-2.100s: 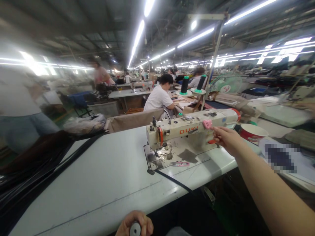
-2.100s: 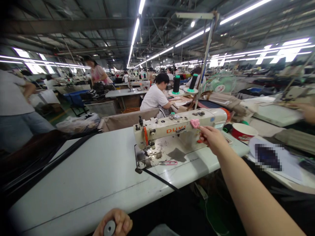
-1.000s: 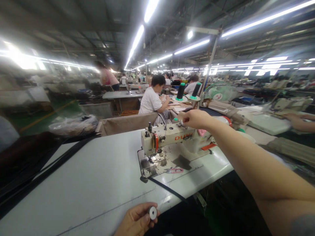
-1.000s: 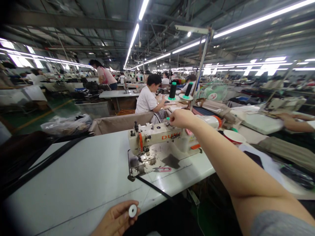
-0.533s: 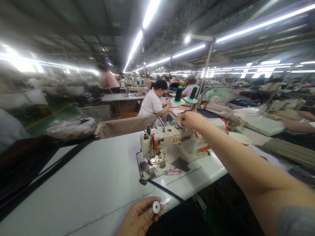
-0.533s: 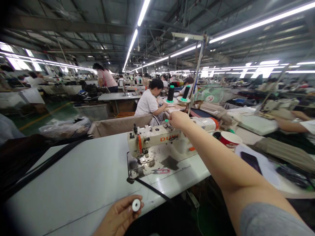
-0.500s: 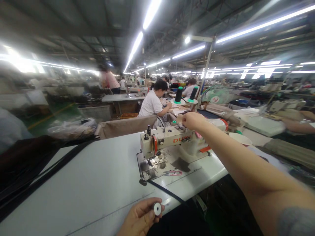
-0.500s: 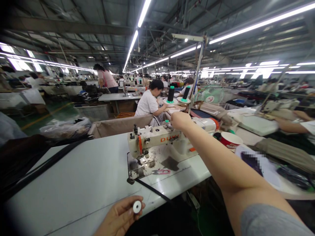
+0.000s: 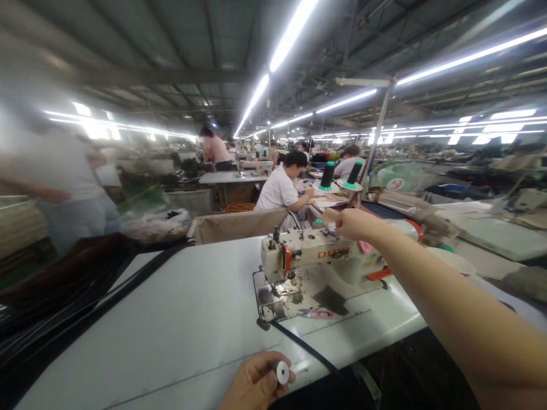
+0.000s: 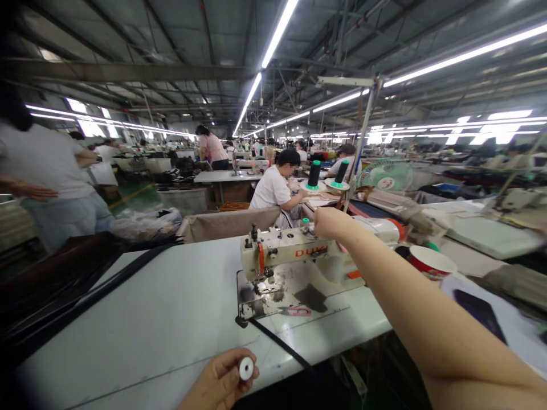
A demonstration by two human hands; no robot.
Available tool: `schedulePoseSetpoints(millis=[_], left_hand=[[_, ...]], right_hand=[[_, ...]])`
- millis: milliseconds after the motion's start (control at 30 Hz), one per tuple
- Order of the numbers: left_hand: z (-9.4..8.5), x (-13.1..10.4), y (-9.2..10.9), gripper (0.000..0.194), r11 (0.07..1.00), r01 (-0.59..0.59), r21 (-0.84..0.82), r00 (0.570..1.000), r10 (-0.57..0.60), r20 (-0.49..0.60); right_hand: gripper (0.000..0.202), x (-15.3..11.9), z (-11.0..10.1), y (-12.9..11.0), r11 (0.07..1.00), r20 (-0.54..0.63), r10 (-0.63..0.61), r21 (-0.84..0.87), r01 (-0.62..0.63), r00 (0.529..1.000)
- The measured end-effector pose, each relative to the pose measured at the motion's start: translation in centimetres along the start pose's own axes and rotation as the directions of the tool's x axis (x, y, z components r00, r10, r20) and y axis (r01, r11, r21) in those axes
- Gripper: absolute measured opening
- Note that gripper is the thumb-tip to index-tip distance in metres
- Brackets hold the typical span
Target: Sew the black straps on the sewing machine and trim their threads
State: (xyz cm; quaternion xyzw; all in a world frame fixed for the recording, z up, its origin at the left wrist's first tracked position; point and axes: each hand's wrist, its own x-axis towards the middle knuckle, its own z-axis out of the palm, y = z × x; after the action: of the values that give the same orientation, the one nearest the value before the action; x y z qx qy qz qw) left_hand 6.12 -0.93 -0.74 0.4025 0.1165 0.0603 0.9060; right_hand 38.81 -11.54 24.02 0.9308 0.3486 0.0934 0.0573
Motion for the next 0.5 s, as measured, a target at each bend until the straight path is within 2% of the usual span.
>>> schedulePoseSetpoints(millis=[100, 267, 400, 500], left_hand=[[0.5, 0.3, 0.3, 0.051, 0.998, -0.048, -0.03, 0.999, 0.048, -0.011], [0.5, 1.2, 0.5, 0.056, 0.987, -0.111, -0.118, 0.993, 0.114, 0.021], [0.3, 1.8, 0.3, 0.054, 0.985, -0.087, -0.15, 0.996, 0.088, -0.002], [0.9, 2.0, 0.9, 0.057, 0.985, -0.128, -0.116, 0.99, 0.135, 0.05]], right_hand=[[0.019, 0.3, 0.2, -0.2, 1.0, -0.025, -0.017, 0.019, 0.017, 1.0], [0.022, 0.6, 0.6, 0.3, 0.999, -0.031, 0.046, 0.018, -0.046, 0.998], [0.02, 0.6, 0.6, 0.1, 0.996, -0.024, -0.06, 0.07, 0.061, 0.998], [0.025, 1.1, 0.9, 0.4, 0.981, -0.114, -0.141, 0.12, 0.154, 0.983]])
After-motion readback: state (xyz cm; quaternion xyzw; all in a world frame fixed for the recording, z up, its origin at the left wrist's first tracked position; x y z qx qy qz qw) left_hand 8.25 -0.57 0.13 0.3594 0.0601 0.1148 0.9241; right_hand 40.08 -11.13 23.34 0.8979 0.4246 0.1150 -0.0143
